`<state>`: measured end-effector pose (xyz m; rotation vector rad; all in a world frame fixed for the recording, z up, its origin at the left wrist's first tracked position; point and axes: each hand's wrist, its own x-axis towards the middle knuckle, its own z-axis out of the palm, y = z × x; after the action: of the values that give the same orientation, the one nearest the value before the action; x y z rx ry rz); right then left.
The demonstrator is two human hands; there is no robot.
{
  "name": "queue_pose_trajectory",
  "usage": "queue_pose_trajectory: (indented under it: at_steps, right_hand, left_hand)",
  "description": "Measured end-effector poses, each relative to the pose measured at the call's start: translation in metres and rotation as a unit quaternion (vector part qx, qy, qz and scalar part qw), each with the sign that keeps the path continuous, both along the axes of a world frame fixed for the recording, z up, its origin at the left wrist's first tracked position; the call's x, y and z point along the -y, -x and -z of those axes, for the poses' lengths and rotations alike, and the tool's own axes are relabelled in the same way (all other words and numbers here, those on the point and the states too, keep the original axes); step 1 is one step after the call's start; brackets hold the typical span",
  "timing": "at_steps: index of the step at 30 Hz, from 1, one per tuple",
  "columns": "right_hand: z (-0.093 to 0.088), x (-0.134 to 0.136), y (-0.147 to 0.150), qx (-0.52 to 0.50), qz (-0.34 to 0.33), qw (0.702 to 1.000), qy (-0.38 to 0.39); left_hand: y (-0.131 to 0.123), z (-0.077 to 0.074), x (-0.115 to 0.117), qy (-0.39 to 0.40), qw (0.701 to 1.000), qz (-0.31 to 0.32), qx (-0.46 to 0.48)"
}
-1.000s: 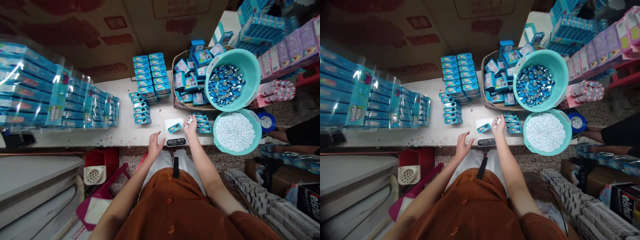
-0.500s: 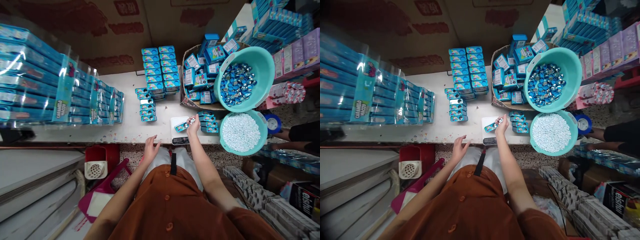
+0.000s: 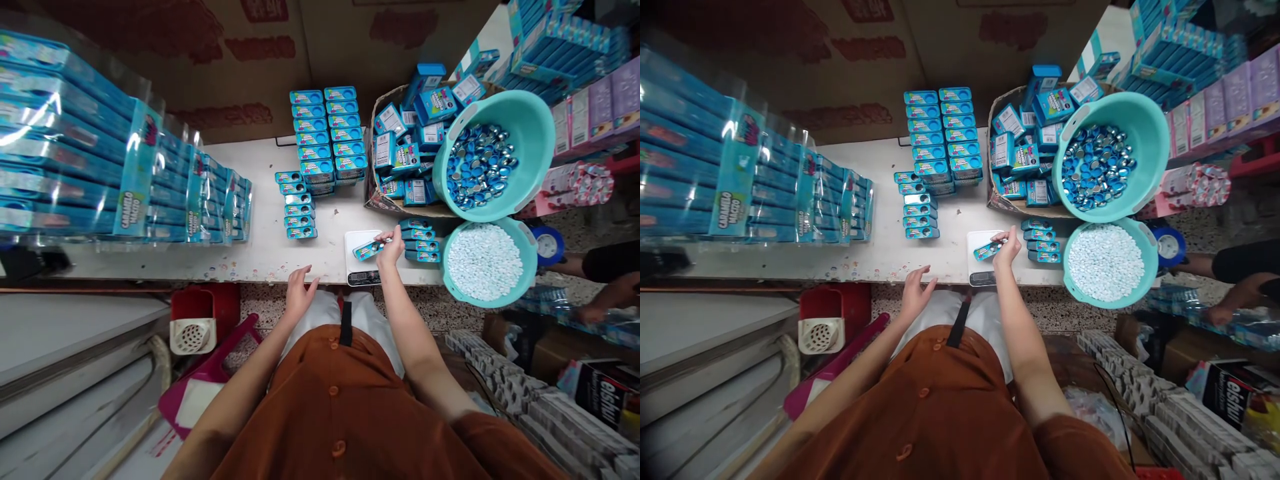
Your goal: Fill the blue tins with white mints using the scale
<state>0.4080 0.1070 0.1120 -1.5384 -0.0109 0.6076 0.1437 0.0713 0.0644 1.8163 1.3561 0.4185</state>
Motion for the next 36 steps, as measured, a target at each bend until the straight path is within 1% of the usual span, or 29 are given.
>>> queue_pose_trajectory:
  at_steps: [3, 10, 20, 25, 28, 30, 32, 34, 36]
  right_hand:
    - [0.0, 0.001, 0.001, 0.011, -0.003, 1.0, 0.011]
    - [0.003, 0.002, 0.003, 0.021, -0.004, 1.0, 0.006]
    - [0.004, 0.002, 0.008, 0.066, -0.037, 0.997, 0.008]
    - [0.007, -0.007, 0.008, 0.067, -0.01, 0.998, 0.021]
    - [0.008, -0.005, 0.004, 0.079, 0.006, 0.997, 0.022]
    - [0.007, 0.003, -0.005, 0.092, 0.021, 0.995, 0.025]
    - [0.005, 0.02, -0.02, 0.114, 0.043, 0.992, 0.034]
    - [0.002, 0.046, -0.044, 0.152, 0.072, 0.984, 0.061]
    - [-0.002, 0.078, -0.076, 0.207, 0.108, 0.966, 0.111]
  left_hand:
    - [0.002, 0.0, 0.001, 0.001, 1.0, 0.0, -0.003]
    - [0.006, 0.004, 0.004, -0.008, 1.0, -0.007, -0.001]
    - [0.009, 0.0, 0.006, -0.008, 1.0, -0.005, -0.002]
    - [0.008, -0.001, 0.009, -0.008, 1.0, -0.003, 0.0]
    - [0.009, 0.0, 0.009, -0.006, 1.0, -0.001, -0.001]
    - [0.009, 0.002, 0.009, -0.01, 1.0, 0.001, 0.0]
    - [0.009, 0.004, 0.009, -0.018, 1.0, 0.002, 0.002]
    - [0.008, 0.006, 0.009, -0.022, 1.0, 0.001, 0.003]
    - [0.005, 0.006, 0.008, -0.019, 1.0, 0.0, 0.004]
